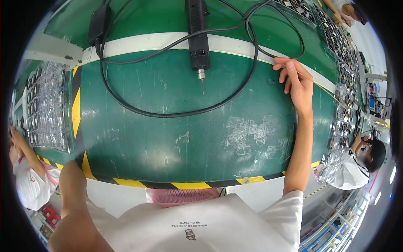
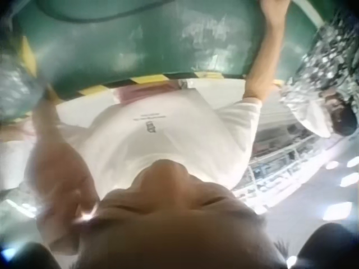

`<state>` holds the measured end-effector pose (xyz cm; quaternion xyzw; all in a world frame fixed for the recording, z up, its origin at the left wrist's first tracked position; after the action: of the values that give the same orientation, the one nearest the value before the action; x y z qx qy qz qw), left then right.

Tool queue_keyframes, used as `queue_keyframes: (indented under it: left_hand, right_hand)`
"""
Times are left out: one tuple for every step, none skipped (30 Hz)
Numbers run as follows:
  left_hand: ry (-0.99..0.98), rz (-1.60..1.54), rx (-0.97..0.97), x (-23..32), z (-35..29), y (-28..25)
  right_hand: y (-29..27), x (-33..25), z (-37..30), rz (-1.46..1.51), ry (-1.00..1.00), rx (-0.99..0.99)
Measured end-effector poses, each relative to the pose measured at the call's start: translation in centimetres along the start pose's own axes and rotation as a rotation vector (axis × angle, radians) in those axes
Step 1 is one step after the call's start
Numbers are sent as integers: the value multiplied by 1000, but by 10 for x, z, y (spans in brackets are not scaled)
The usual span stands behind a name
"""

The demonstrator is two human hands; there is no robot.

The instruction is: Assembling electronic components on a PCB and inspecting wires at a production workbench.

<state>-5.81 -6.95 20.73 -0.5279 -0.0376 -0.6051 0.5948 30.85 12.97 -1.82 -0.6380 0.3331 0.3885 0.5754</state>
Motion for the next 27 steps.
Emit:
queue_keyframes:
  left_hand:
    - [190,-66,199,-7,3,12]
    - [382,-134,397,-12,1,20]
    - [580,-220,595,-16,-5,20]
    - [587,-226,590,-19,-6,22]
    - [595,-240,533,-21,-7,22]
    - [595,-234,474,-16,-9,18]
    - [605,-253,473,-15,-14,13]
    - [413,-270,294,-13,-13,10]
    - [215,-267,112,-10,-12,11]
    - [221,-265,110,-2,-10,6]
    - [121,-270,65,0,-6,4]
    - [22,-271,19,2,-3,3]
    - [-76,-272,-27,1,0,3]
    - [-173,-273,-73,-1,3,4]
    - [-273,-269,-117,-3,4,7]
    - [-266,-264,-117,-8,8,9]
    - [-40,-273,-70,-12,14,10]
    - [181,-277,-20,-19,19,13]
    - [403,-281,29,-28,21,16]
    - [622,-277,75,-32,19,19]
    - [845,-282,125,-37,11,23]
    - [848,-282,129,-43,4,28]
    - [861,-254,143,-46,-5,30]
    - [872,-225,159,-48,-17,29]
    - [877,-190,180,-51,-31,28]
    - [880,-155,201,-52,-42,28]
    - [882,-122,224,-53,-48,28]
  right_hand:
    - [6,-6,0,46,-51,-44]
    - [11,-11,0,91,-102,-88]
    - [10,-13,-4,89,-100,-75]
    - [19,-16,-11,105,-67,-205]
    - [29,-21,-18,121,-37,-338]
    - [40,-34,-21,78,-52,-439]
    - [42,-37,-28,69,-41,-423]
    - [47,-44,-33,-24,-114,-412]
    - [53,-50,-35,-108,-195,-410]
    - [54,-47,-35,-73,-233,-385]
    - [55,-47,-37,-75,-235,-379]
    - [56,-47,-37,-60,-245,-358]
    - [55,-47,-37,-46,-254,-336]
    - [55,-47,-37,-50,-258,-326]
    - [57,-48,-38,-61,-269,-326]
    - [57,-49,-38,-74,-279,-324]
    - [57,-50,-38,-76,-284,-318]
    - [58,-53,-37,-86,-292,-323]
    - [58,-54,-38,-98,-297,-328]
    - [59,-55,-39,-94,-306,-326]
    - [59,-52,-40,-109,-351,-297]
    - [60,-50,-41,-123,-395,-269]
    - [59,-49,-42,-131,-397,-266]
    - [60,-53,-44,-193,-494,-254]
    - [65,-58,-45,-253,-594,-250]
    - [69,-63,-48,-283,-586,-246]
    - [73,-65,-49,-289,-588,-256]
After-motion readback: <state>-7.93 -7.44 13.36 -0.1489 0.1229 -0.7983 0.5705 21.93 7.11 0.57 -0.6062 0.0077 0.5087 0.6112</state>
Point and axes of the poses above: each hand's wrist, its own z-axis towards the middle knuckle, its own y-axis out of the palm, x = y × z, the point moved 5 cm from there along z, towards the middle knuckle, and after that the axes turned 2 degrees about y, right-handed, at the moved point
